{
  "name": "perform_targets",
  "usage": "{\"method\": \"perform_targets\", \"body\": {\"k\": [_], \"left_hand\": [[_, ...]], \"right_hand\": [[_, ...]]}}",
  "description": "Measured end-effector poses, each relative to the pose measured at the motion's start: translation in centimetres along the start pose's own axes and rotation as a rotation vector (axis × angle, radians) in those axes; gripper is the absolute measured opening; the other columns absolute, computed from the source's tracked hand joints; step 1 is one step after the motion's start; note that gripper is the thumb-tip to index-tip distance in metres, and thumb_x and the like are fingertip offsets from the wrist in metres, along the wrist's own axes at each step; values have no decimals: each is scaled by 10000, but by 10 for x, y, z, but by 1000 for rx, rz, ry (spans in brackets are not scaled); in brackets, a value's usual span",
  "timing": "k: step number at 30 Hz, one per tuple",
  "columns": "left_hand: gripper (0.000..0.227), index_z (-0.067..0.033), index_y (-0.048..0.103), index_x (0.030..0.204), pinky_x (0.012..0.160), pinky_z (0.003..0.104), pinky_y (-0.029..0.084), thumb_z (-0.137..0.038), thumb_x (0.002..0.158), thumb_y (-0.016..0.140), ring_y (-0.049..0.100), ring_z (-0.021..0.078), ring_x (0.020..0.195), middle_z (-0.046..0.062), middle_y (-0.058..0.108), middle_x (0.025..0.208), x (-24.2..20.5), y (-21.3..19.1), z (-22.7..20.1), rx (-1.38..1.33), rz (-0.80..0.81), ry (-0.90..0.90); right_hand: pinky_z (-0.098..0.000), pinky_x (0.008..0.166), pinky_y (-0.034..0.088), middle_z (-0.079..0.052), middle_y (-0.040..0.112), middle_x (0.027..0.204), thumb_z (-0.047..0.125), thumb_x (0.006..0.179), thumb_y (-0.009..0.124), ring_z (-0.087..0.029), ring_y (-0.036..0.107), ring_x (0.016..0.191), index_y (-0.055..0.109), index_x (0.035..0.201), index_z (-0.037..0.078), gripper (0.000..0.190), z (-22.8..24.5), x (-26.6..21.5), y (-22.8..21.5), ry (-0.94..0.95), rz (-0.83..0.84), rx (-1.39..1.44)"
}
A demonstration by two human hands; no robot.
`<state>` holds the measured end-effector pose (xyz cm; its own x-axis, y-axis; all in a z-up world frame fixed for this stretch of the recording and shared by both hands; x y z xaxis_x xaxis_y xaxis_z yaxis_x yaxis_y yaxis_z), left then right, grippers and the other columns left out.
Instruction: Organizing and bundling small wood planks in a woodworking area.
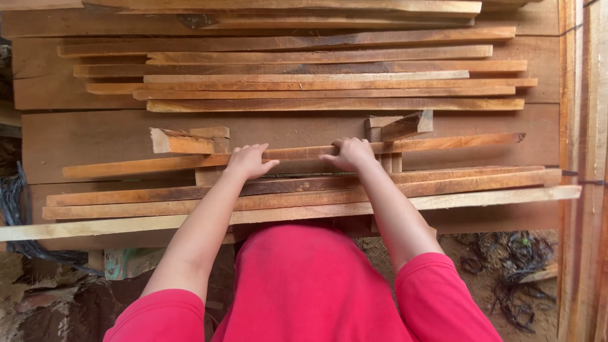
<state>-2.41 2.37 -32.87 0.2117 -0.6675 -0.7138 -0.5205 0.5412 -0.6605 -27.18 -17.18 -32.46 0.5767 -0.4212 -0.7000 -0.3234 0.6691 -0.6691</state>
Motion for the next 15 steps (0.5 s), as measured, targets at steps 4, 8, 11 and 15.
{"method": "perform_targets", "body": {"k": [4, 8, 11, 15], "left_hand": [[638, -240, 629, 1404, 1122, 509, 408, -655, 1027, 327, 600, 297, 1318, 40, 684, 1366, -5, 13, 2, -89, -8, -41], [620, -248, 753, 1150, 1018, 483, 500, -647, 1007, 300, 680, 323, 1195, 89, 766, 1170, -24, 34, -1, -103, -44, -85], [615, -222, 760, 1037, 954, 473, 514, -648, 1015, 316, 720, 314, 1092, 93, 780, 1047, -25, 50, -2, -60, -166, -77], [570, -208, 737, 870, 826, 446, 522, -640, 1034, 404, 749, 287, 908, 60, 763, 850, -17, 67, 3, -30, -493, -9]], "right_hand": [[-503, 1153, 342, -55, 700, 1332, 734, 999, 358, -279, 596, 1309, 681, 1341, 214, 701, 18, -24, -8, 32, -31, 51], [-451, 1036, 428, -55, 780, 1128, 786, 956, 332, -267, 687, 1186, 773, 1125, 261, 707, 16, -29, 22, 49, -34, -6], [-435, 980, 456, -88, 786, 1044, 792, 943, 365, -274, 720, 1111, 769, 1054, 218, 710, 12, -34, 38, 32, -118, -11], [-461, 894, 503, -158, 776, 968, 851, 870, 434, -344, 738, 1024, 714, 1007, 146, 771, 14, -44, 27, 27, -222, 7]]}}
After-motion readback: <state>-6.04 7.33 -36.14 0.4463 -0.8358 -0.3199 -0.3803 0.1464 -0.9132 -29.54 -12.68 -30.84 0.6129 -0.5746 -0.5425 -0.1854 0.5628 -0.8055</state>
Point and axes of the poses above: each hand's wrist, its own x-axis towards the middle knuckle, its own y-axis out of the palm, z = x × y, the point moved 1 cm from there along x, towards the middle knuckle
